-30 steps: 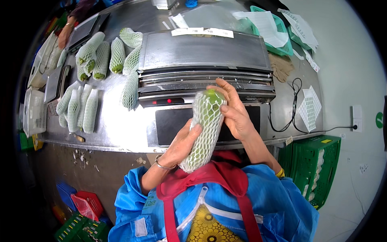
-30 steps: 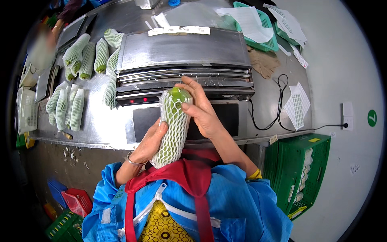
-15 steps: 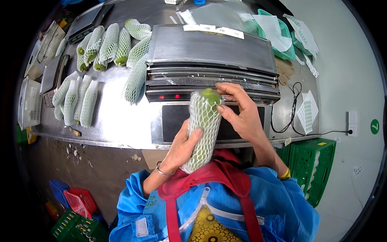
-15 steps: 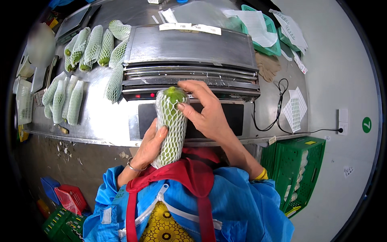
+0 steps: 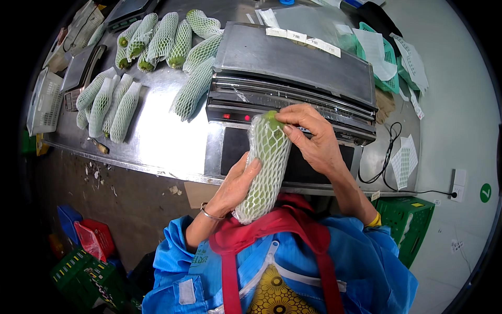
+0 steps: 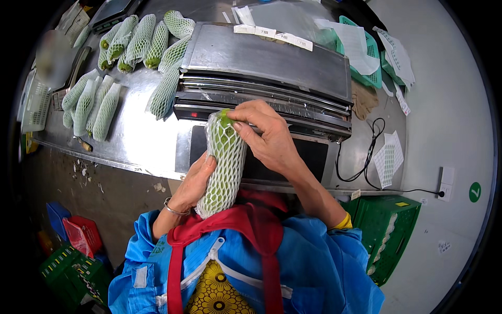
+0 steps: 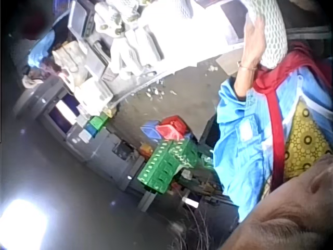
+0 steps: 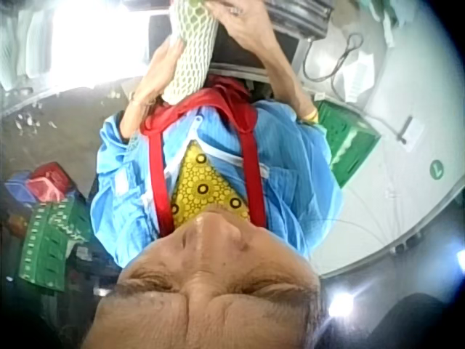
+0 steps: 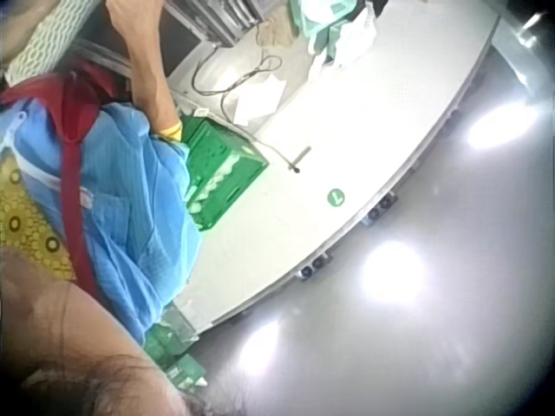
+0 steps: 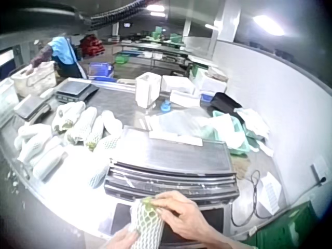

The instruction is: The person wraps mesh-bagged cucumbers in plastic film using a heat-sealing machine. They place the mesh bag on the machine, pull a sheet of plastic over it, and press the machine to seal the package. The sealed items are then placed into a green crate. The person also applies labels to the packages and stacks the crates.

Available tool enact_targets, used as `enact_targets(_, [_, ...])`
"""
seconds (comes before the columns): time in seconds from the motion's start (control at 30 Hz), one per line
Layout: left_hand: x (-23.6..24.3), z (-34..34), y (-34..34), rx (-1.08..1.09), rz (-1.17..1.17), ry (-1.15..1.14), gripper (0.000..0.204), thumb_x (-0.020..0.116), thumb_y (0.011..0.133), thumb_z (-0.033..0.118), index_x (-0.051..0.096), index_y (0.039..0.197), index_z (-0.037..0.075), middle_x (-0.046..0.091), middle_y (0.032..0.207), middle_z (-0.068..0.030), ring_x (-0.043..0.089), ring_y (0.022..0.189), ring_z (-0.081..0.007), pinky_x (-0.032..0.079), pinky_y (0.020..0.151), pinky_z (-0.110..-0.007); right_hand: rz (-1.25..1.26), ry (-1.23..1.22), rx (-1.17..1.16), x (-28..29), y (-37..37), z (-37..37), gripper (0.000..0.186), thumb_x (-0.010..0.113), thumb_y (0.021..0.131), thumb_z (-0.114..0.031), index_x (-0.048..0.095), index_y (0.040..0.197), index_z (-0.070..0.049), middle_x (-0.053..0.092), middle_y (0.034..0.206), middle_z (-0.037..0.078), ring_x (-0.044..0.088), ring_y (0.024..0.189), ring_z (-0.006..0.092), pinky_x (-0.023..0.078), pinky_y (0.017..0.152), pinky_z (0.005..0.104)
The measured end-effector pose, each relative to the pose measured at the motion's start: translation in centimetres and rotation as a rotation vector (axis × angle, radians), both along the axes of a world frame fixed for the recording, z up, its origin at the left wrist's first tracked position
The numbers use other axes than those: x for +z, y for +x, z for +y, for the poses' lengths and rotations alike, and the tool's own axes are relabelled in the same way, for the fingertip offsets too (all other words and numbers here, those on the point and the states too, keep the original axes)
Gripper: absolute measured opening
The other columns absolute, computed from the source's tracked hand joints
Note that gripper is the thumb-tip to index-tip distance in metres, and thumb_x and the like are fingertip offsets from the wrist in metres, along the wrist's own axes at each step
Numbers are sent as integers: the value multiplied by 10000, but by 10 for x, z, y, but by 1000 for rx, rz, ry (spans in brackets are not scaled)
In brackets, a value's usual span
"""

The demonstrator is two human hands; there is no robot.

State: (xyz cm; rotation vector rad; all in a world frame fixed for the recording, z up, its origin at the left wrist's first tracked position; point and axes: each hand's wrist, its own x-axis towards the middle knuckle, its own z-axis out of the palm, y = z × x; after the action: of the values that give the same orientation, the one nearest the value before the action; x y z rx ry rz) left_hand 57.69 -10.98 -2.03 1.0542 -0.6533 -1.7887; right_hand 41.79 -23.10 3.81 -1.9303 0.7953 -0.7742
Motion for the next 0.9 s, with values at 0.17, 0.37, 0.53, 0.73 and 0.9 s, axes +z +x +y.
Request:
enact_targets(0.17, [-5,-2,0,-48,27,13,491,357,968,320,327,1326,-14,518,1151,-72,505,988,-113,417,867,-263,6,-15,-27,-1,1,2,168,584,821,-44,627,977,-1,576,976,111,544,926,199,431,813,292])
enact_targets(0.37, [-7,-5,2,-88,77,57,513,319,974,348,315,1342,-9,505,1186,-74,507,1015,-117,418,884,-268,5,-14,-70,-4,1,5,159,583,824,-52,630,968,-6,557,981,100,533,923,187,429,797,284])
enact_targets(0.53, [-10,-9,7,-132,85,53,505,308,977,352,345,1325,-12,530,1157,-70,524,982,-113,432,862,-268,-83,115,-118,-8,-2,6,169,564,844,-81,623,985,-8,537,1057,89,512,968,167,407,837,281])
enact_targets(0.73, [4,-41,-5,-202,-27,-21,467,321,980,312,356,1312,-15,521,1159,-68,491,1005,-106,406,872,-262,-568,579,-264,-20,-7,15,470,533,884,-171,370,1299,-21,446,1220,99,442,1101,165,339,959,288])
enact_targets(0.9, [21,-69,-46,-377,-93,-176,482,335,973,261,268,1369,-7,429,1278,-92,425,1125,-154,331,967,-277,-733,441,-524,-19,-39,24,499,579,862,-171,352,1279,-17,493,1124,80,475,1026,133,384,888,259])
